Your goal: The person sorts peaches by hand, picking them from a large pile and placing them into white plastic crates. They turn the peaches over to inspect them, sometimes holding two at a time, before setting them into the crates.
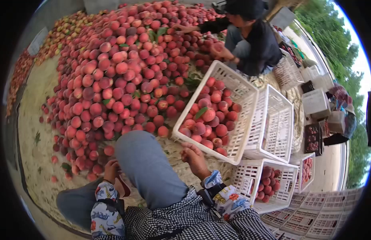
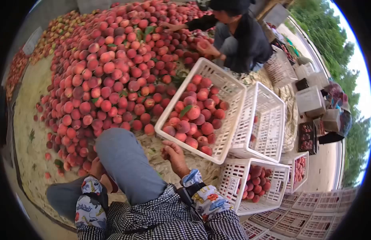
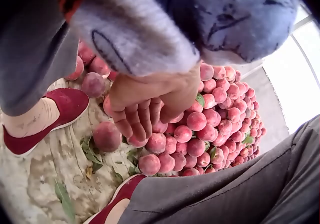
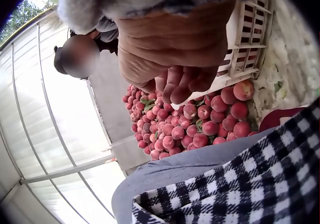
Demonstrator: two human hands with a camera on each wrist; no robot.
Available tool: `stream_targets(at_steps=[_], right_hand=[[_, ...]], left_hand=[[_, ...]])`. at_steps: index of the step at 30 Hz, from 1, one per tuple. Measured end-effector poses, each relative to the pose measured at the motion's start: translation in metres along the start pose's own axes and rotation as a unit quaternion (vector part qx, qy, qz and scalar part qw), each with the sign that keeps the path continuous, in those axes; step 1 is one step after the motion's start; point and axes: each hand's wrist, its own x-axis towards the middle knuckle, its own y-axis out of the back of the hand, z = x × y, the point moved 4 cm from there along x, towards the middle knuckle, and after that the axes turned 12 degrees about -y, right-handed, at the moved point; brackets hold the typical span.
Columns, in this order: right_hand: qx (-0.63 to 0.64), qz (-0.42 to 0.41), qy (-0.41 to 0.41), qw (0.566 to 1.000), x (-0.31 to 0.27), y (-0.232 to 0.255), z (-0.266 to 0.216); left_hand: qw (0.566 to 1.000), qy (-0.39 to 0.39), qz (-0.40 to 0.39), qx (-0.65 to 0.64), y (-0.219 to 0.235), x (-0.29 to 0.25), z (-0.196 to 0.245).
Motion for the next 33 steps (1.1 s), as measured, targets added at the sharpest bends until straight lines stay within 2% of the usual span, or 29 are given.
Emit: stream_targets(at_steps=[1, 2, 3, 6, 7, 8, 9, 10, 11, 13, 14, 15, 16, 17, 18, 19, 20, 21, 22, 23, 24, 25, 27, 28, 30, 31, 33], right_hand=[[-0.013, 0.003, -0.003, 1.000, 0.004, -0.005, 0.002], [-0.008, 0.004, 0.001, 1.000, 0.013, -0.004, 0.011], [-0.006, -0.017, -0.017, 1.000, 0.017, -0.009, 0.012], [-0.061, -0.019, -0.030, 0.998, 0.039, -0.009, 0.027], [-0.089, 0.013, -0.052, 0.995, 0.044, -0.003, 0.032], [-0.107, 0.025, -0.041, 0.993, 0.049, -0.009, 0.033], [-0.124, 0.039, -0.029, 0.991, 0.054, -0.014, 0.034], [-0.131, 0.039, -0.037, 0.990, 0.063, -0.017, 0.035], [-0.144, 0.050, -0.063, 0.986, 0.073, -0.019, 0.037], [-0.159, 0.067, -0.096, 0.980, 0.093, -0.026, 0.042], [-0.297, 0.067, -0.075, 0.950, 0.108, -0.038, 0.041], [-0.429, 0.064, -0.053, 0.899, 0.122, -0.049, 0.042], [-0.432, 0.069, -0.058, 0.897, 0.137, -0.056, 0.049], [-0.376, 0.037, -0.102, 0.920, 0.153, -0.063, 0.065], [-0.317, 0.005, -0.144, 0.937, 0.168, -0.070, 0.080], [-0.319, 0.012, -0.148, 0.936, 0.185, -0.075, 0.089], [-0.407, -0.038, -0.091, 0.908, 0.202, -0.086, 0.096], [-0.490, -0.089, -0.036, 0.867, 0.214, -0.103, 0.099], [-0.492, -0.084, -0.043, 0.865, 0.228, -0.113, 0.101], [-0.568, -0.130, 0.065, 0.810, 0.237, -0.138, 0.097], [-0.631, -0.173, 0.172, 0.737, 0.244, -0.159, 0.096], [-0.634, -0.169, 0.167, 0.736, 0.257, -0.167, 0.101], [-0.730, -0.184, 0.269, 0.601, 0.273, -0.185, 0.111], [-0.734, -0.182, 0.263, 0.599, 0.281, -0.190, 0.115], [-0.834, -0.178, 0.246, 0.460, 0.292, -0.208, 0.128], [-0.836, -0.178, 0.242, 0.460, 0.294, -0.218, 0.133], [-0.915, -0.126, 0.155, 0.350, 0.301, -0.230, 0.144]], left_hand=[[0.998, 0.042, 0.008, 0.043, -0.010, -0.011, 0.010], [0.995, 0.036, 0.030, 0.088, -0.020, -0.017, 0.014], [0.994, 0.027, 0.010, 0.101, -0.016, -0.009, -0.008], [0.985, 0.018, 0.005, 0.171, -0.025, -0.007, -0.035], [0.979, 0.012, 0.001, 0.204, -0.027, -0.006, -0.042], [0.980, 0.018, 0.011, 0.197, -0.025, -0.003, -0.052], [0.974, -0.009, 0.027, 0.226, -0.023, 0.000, -0.057], [0.966, -0.035, 0.041, 0.255, -0.019, 0.004, -0.063], [0.967, -0.026, 0.044, 0.250, -0.015, 0.007, -0.065], [0.947, -0.100, 0.123, 0.278, -0.003, 0.017, -0.061], [0.949, -0.093, 0.121, 0.275, 0.003, 0.025, -0.060], [0.933, -0.101, 0.139, 0.316, 0.012, 0.033, -0.057], [0.915, -0.111, 0.156, 0.357, 0.018, 0.043, -0.054], [0.917, -0.105, 0.150, 0.354, 0.017, 0.050, -0.043], [0.899, -0.129, 0.149, 0.390, 0.014, 0.054, -0.021], [0.880, -0.152, 0.148, 0.424, 0.009, 0.058, 0.002], [0.896, -0.108, 0.104, 0.418, 0.003, 0.066, 0.011], [0.899, -0.103, 0.099, 0.414, -0.001, 0.077, 0.006], [0.903, -0.133, 0.065, 0.403, -0.009, 0.088, 0.003], [0.905, -0.164, 0.031, 0.390, -0.018, 0.098, 0.000], [0.887, -0.174, 0.029, 0.426, -0.028, 0.105, 0.002], [0.890, -0.171, 0.024, 0.423, -0.035, 0.110, 0.007], [0.872, -0.133, 0.025, 0.470, -0.044, 0.120, 0.007], [0.875, -0.131, 0.020, 0.465, -0.045, 0.125, 0.005], [0.881, -0.105, 0.000, 0.462, -0.041, 0.135, -0.004], [0.882, -0.102, -0.002, 0.460, -0.039, 0.138, -0.006], [0.899, -0.087, -0.018, 0.428, -0.036, 0.141, -0.007]])
